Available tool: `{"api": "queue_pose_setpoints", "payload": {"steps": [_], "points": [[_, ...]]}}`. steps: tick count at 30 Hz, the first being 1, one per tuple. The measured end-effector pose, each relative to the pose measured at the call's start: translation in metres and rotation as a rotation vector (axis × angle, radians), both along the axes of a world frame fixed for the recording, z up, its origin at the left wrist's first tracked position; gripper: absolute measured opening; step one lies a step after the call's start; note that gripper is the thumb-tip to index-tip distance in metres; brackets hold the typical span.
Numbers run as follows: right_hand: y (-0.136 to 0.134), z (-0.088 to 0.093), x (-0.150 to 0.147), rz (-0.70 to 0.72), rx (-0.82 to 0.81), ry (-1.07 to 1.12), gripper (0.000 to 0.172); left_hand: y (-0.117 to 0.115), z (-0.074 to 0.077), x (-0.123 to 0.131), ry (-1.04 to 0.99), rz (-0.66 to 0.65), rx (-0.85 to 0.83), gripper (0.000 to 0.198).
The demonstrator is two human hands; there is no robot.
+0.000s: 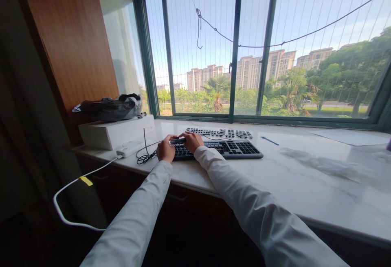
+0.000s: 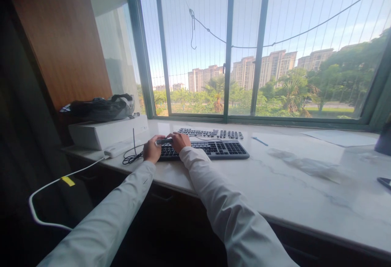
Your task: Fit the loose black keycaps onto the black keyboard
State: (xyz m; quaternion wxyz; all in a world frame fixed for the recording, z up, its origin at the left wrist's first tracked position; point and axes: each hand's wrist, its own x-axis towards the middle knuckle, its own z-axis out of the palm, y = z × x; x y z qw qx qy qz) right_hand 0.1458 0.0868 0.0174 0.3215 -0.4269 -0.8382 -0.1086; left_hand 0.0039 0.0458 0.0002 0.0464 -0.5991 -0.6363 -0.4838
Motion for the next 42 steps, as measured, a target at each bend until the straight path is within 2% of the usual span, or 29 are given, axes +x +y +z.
{"api": "queue_pose_setpoints", "payload": {"steps": [12,30,42], "points": [[-0.0008,0.0013,0.0007,-0.015,0.014,0.004,0.034,-0.0019,0.0005,0.0,-0.022,0.014,0.049,0.03],[-0.0054,0.0036,0.0006,0.004,0.009,-0.032,0.039,-0.0073,0.0045,0.0016,-0.053,-0.027,0.045,0.043],[-0.003,0.0021,-0.0003,-0.004,0.017,-0.012,0.036,-0.0088,0.0046,0.0016,-0.021,-0.027,0.032,0.046]]}}
